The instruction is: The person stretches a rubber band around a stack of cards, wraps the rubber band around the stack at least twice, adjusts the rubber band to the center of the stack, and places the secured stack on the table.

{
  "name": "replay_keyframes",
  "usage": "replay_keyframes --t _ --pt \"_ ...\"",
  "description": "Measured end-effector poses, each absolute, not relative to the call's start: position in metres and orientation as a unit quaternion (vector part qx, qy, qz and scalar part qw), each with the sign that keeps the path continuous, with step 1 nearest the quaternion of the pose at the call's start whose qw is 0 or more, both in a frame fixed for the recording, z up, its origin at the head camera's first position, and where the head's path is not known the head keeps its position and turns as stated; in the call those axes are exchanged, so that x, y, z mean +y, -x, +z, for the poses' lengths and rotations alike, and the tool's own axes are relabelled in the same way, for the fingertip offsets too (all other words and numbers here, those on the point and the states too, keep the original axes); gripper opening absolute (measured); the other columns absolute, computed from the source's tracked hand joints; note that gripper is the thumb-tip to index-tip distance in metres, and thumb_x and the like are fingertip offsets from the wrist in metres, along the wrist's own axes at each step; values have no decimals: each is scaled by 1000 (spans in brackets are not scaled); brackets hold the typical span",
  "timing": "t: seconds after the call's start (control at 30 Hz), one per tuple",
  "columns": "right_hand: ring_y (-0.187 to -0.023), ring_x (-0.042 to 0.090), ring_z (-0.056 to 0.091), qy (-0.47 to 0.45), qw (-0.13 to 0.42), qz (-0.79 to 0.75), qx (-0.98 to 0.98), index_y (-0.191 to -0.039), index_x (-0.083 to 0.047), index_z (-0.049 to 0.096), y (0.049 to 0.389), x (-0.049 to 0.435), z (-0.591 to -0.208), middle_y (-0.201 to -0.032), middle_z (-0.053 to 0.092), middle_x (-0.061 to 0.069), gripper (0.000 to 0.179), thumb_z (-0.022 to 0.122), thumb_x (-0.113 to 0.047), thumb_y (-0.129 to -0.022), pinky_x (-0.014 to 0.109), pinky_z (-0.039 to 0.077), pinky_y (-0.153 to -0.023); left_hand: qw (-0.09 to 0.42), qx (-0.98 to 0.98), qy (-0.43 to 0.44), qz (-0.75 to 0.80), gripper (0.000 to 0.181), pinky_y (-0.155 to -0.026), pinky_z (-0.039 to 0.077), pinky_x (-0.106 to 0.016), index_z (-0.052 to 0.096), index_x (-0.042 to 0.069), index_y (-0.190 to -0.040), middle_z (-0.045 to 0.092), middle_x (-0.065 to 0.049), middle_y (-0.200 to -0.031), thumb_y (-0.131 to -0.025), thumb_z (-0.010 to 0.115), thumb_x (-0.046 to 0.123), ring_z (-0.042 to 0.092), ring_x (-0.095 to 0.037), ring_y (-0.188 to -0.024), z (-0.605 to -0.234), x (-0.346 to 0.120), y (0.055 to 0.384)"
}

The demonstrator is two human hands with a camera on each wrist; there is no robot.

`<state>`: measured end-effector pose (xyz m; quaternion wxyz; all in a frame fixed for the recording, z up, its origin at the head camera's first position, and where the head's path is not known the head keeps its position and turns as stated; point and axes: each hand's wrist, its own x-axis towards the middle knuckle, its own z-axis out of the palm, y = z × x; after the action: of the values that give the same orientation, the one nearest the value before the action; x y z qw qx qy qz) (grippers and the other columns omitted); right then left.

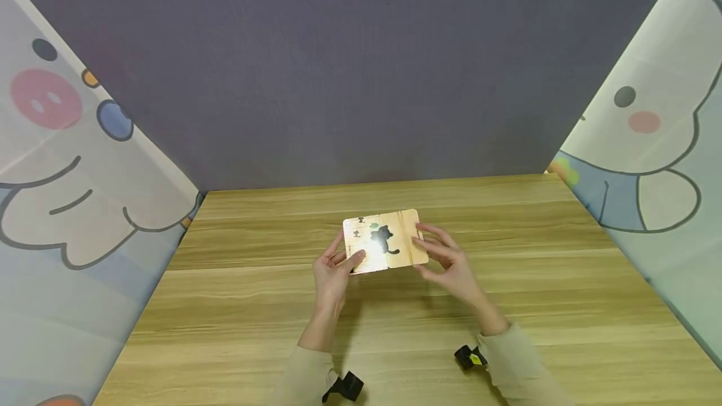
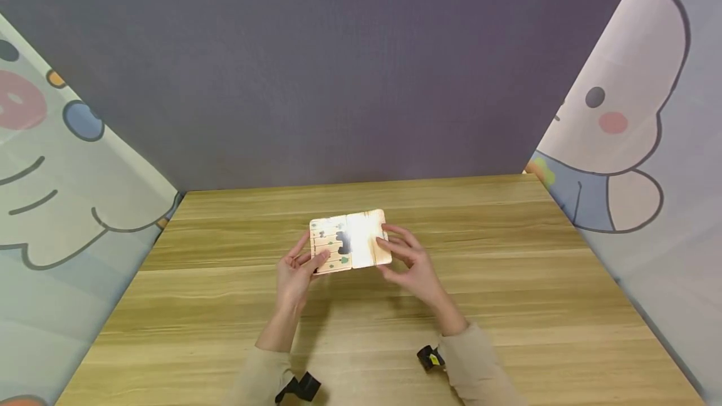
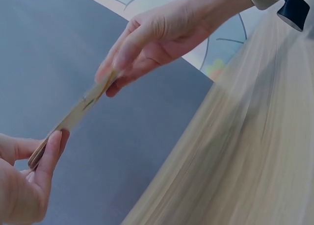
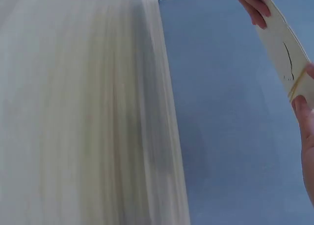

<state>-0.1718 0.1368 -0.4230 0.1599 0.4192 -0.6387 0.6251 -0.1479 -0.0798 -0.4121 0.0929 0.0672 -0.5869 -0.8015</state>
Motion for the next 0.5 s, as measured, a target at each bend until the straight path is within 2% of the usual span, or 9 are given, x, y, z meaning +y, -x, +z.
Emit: replay_keyframes --t 0.07,0.17,0.27,0.4,0.5 --pt "-107 26 50 -405 164 642 -629 -107 19 51 174 136 -430 -121 32 40 49 59 31 -60 31 48 -86 100 -572 -74 -810 58 -57 56 -22 47 2 -126 62 -26 -94 -73 65 -11 64 -14 -63 -411 -78 150" --pt "-106 24 51 -364 162 669 -628 -109 18 51 175 134 -436 -122 34 36 43 60 25 -67 30 53 -79 112 -555 -86 -820 59 -59 57 -31 47 2 -126 61 -27 -96 -72 65 -13 65 -25 -75 -410 -75 153" --pt "-104 23 52 -327 158 689 -627 -112 19 47 172 131 -436 -122 34 35 45 60 22 -70 30 54 -76 116 -551 -93 -822 59 -53 56 -33 48 3 -126 60 -28 -95 -72 65 -13 65 -28 -74 -408 -74 155" --pt "-96 20 55 -291 138 717 -618 -120 20 35 167 126 -430 -122 30 37 56 56 26 -69 29 54 -76 119 -554 -92 -819 59 -53 56 -33 48 3 -126 60 -28 -95 -72 66 -12 65 -27 -73 -407 -74 158" --pt "-91 21 56 -250 113 735 -620 -125 16 30 166 125 -433 -122 29 35 61 58 18 -71 30 55 -75 122 -555 -91 -818 60 -53 56 -32 48 4 -126 60 -29 -96 -71 67 -11 65 -26 -72 -407 -75 159"
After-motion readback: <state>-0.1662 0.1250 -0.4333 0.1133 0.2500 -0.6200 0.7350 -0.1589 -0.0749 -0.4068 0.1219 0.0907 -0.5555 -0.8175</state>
